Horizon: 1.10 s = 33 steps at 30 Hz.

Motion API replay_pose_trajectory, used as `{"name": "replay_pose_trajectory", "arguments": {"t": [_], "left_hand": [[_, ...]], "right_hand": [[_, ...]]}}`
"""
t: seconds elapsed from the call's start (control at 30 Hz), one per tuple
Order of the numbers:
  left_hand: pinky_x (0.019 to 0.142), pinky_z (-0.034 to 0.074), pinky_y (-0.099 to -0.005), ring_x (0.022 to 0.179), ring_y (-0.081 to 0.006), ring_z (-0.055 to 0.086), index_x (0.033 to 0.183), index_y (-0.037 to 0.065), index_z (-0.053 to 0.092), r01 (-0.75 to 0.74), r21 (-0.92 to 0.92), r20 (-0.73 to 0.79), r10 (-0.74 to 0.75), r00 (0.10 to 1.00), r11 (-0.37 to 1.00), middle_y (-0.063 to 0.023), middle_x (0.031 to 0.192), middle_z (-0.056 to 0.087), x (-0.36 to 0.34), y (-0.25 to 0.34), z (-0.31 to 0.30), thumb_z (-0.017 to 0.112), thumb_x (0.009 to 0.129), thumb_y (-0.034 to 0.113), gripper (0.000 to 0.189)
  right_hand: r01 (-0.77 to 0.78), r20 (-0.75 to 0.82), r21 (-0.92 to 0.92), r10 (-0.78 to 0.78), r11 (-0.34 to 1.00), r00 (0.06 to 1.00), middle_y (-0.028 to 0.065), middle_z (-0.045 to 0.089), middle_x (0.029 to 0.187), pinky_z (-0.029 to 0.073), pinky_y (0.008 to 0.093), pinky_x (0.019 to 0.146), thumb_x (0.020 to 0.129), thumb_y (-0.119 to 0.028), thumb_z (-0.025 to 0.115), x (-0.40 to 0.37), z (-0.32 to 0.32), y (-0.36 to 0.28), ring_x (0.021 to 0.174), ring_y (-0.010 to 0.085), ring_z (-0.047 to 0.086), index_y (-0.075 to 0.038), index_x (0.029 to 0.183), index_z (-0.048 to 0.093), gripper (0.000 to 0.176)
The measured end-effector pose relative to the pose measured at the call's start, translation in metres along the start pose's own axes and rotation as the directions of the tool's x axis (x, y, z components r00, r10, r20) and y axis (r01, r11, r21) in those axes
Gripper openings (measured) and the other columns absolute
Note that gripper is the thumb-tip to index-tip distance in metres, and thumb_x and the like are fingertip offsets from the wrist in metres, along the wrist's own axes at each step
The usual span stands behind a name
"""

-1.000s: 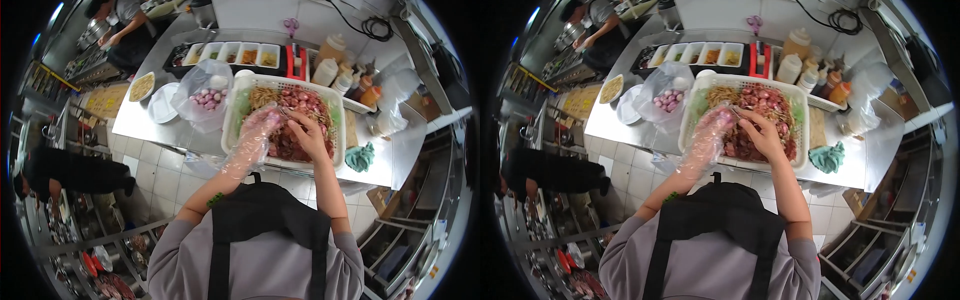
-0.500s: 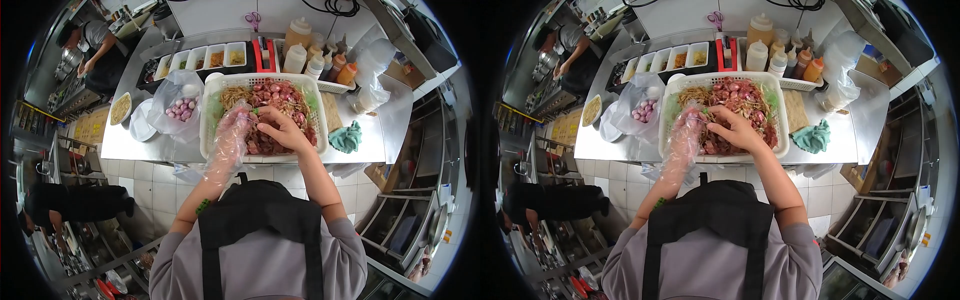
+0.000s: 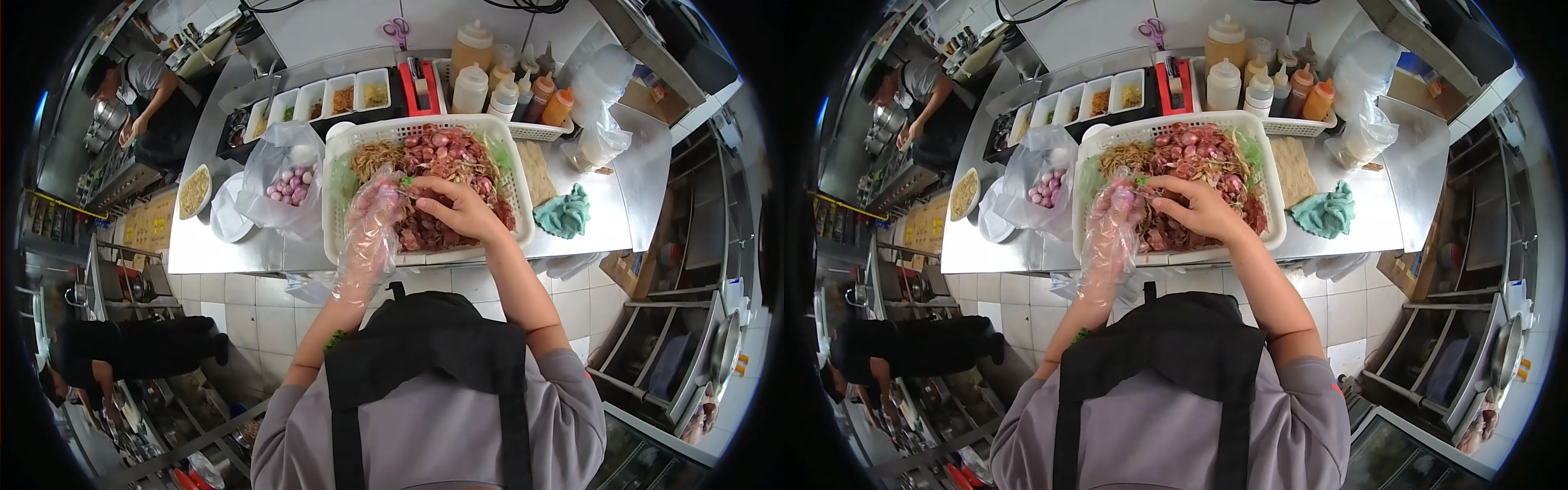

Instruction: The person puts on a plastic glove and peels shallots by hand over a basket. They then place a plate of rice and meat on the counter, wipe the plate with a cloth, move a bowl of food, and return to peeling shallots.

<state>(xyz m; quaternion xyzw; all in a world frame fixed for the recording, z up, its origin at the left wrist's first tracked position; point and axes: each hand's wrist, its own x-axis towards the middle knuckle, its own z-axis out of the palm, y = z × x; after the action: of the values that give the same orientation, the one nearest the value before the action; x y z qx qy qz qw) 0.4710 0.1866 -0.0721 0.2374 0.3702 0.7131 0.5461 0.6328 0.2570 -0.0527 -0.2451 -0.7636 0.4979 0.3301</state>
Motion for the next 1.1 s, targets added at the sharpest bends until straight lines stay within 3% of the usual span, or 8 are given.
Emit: {"name": "replay_pose_trajectory", "arguments": {"t": [0.07, 0.2, 0.43, 0.63, 0.73, 0.9, 1.0, 1.1], "left_hand": [[0.081, 0.047, -0.0262, 0.094, -0.0123, 0.056, 0.113, 0.002, 0.054, 0.058, 0.018, 0.006, -0.058, 0.998, 0.998, -0.0052, 0.106, 0.058, -0.004, 0.005, 0.004, 0.063, 0.083, 0.009, 0.033], [0.081, 0.046, -0.0261, 0.094, -0.0130, 0.056, 0.114, 0.000, 0.054, -0.033, -0.045, 0.064, 0.036, 0.997, 0.998, -0.0061, 0.105, 0.057, -0.001, -0.004, -0.002, 0.064, 0.081, 0.006, 0.035], [0.084, 0.045, -0.0260, 0.093, -0.0136, 0.055, 0.113, -0.004, 0.055, -0.079, 0.060, 0.095, 0.074, 0.993, 0.995, -0.0084, 0.104, 0.058, 0.001, -0.006, -0.004, 0.064, 0.080, 0.001, 0.035], [0.085, 0.044, -0.0259, 0.093, -0.0135, 0.056, 0.113, -0.005, 0.055, -0.112, 0.183, 0.114, 0.092, 0.989, 0.977, -0.0096, 0.106, 0.059, -0.001, -0.001, 0.000, 0.063, 0.081, 0.002, 0.033], [0.085, 0.044, -0.0258, 0.095, -0.0132, 0.055, 0.114, -0.003, 0.055, -0.165, 0.268, 0.137, 0.132, 0.982, 0.949, -0.0090, 0.109, 0.058, -0.002, 0.003, 0.006, 0.063, 0.081, 0.003, 0.034], [0.084, 0.045, -0.0246, 0.096, -0.0120, 0.054, 0.115, -0.001, 0.055, -0.240, 0.321, 0.187, 0.187, 0.964, 0.916, -0.0082, 0.113, 0.057, 0.000, -0.002, 0.003, 0.061, 0.082, 0.002, 0.034], [0.082, 0.045, -0.0236, 0.095, -0.0113, 0.053, 0.116, 0.000, 0.055, -0.214, 0.257, 0.143, 0.182, 0.973, 0.942, -0.0091, 0.115, 0.055, -0.002, -0.005, 0.007, 0.060, 0.082, -0.002, 0.034], [0.081, 0.046, -0.0234, 0.096, -0.0112, 0.053, 0.119, 0.000, 0.052, -0.168, 0.264, 0.113, 0.143, 0.983, 0.950, -0.0099, 0.118, 0.054, -0.004, -0.003, 0.009, 0.058, 0.082, -0.004, 0.038]], "right_hand": [[0.010, 0.020, 0.009, -0.010, 1.000, 1.000, 0.0107, 0.061, 0.111, 0.043, 0.0300, 0.088, 0.086, -0.018, 0.058, 0.000, 0.000, 0.001, 0.102, 0.0187, 0.058, -0.005, 0.116, 0.055, 0.032], [0.022, 0.062, 0.010, -0.023, 1.000, 0.998, 0.0107, 0.061, 0.110, 0.042, 0.0300, 0.089, 0.087, -0.017, 0.058, 0.000, -0.002, 0.002, 0.102, 0.0184, 0.057, -0.004, 0.116, 0.055, 0.032], [0.057, 0.047, 0.029, -0.058, 0.998, 0.997, 0.0107, 0.062, 0.109, 0.043, 0.0306, 0.089, 0.087, -0.017, 0.057, -0.001, -0.002, 0.006, 0.102, 0.0205, 0.058, -0.004, 0.114, 0.056, 0.030], [0.184, -0.021, -0.165, -0.190, 0.969, 0.982, 0.0122, 0.063, 0.103, 0.046, 0.0326, 0.083, 0.087, -0.014, 0.056, 0.002, 0.002, 0.011, 0.095, 0.0249, 0.061, -0.004, 0.110, 0.058, 0.026], [0.165, -0.047, -0.136, -0.173, 0.977, 0.984, 0.0113, 0.064, 0.102, 0.046, 0.0315, 0.083, 0.087, -0.013, 0.056, 0.002, 0.002, 0.007, 0.093, 0.0221, 0.061, -0.003, 0.110, 0.058, 0.025], [-0.047, -0.036, 0.139, 0.052, 0.989, 0.998, 0.0080, 0.061, 0.104, 0.043, 0.0286, 0.085, 0.088, -0.015, 0.056, 0.000, 0.002, 0.005, 0.096, 0.0160, 0.057, -0.004, 0.112, 0.056, 0.026], [-0.128, -0.041, 0.161, 0.136, 0.979, 0.990, 0.0075, 0.059, 0.106, 0.042, 0.0284, 0.086, 0.089, -0.016, 0.055, 0.000, 0.000, 0.008, 0.097, 0.0150, 0.055, -0.005, 0.113, 0.056, 0.027], [-0.064, -0.044, 0.107, 0.069, 0.992, 0.997, 0.0077, 0.059, 0.106, 0.043, 0.0289, 0.086, 0.089, -0.018, 0.056, 0.001, -0.001, 0.011, 0.096, 0.0151, 0.055, -0.005, 0.115, 0.055, 0.029]]}}
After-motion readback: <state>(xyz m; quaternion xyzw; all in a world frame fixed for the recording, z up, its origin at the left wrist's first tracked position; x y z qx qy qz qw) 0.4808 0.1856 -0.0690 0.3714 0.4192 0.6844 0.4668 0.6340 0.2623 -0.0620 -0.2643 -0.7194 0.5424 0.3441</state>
